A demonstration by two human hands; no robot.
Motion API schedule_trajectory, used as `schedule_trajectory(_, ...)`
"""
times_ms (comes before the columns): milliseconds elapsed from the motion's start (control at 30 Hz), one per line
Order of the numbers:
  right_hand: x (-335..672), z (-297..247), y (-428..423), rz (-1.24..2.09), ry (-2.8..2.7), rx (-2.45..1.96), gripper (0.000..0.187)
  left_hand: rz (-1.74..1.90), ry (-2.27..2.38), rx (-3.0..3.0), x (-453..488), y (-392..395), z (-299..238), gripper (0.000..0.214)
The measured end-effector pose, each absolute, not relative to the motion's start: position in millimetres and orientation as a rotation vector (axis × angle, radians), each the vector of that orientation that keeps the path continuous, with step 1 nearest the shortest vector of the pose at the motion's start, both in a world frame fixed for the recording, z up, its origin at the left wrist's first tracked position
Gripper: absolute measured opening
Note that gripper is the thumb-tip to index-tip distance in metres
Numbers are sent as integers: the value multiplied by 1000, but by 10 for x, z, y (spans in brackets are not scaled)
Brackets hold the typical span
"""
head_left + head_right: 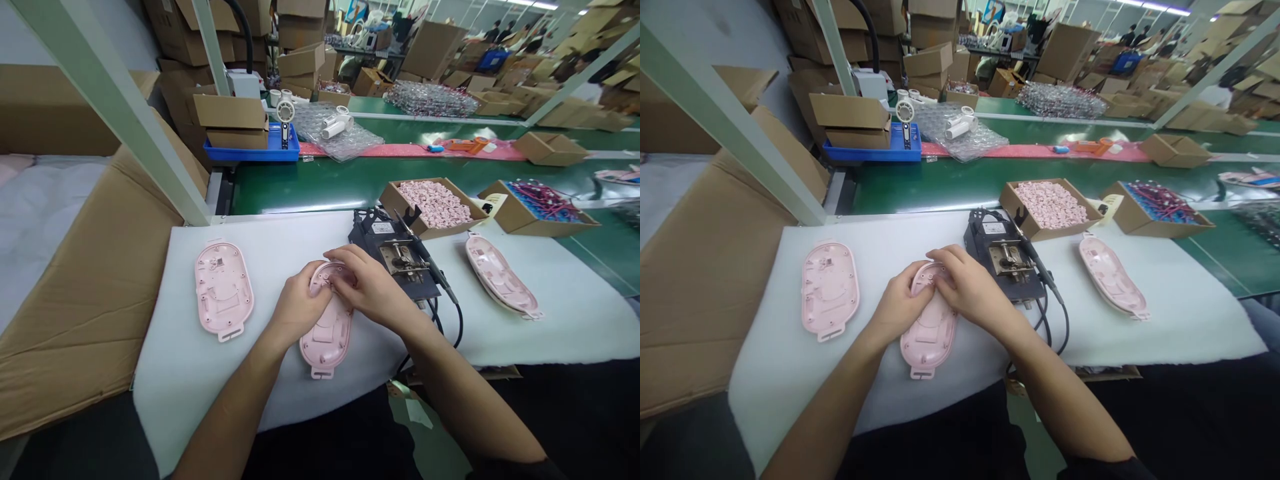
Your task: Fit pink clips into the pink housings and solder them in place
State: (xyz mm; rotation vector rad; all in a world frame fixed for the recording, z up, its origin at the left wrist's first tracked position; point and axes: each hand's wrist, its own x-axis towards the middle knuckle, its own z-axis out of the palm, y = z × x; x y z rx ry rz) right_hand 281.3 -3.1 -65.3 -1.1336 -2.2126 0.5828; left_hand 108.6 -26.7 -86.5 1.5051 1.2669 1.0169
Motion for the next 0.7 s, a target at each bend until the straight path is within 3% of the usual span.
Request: schedule_trajectory(700, 2771, -531, -85, 552, -2402, -1210, 31, 908, 1413, 1551, 1101, -264, -847, 33)
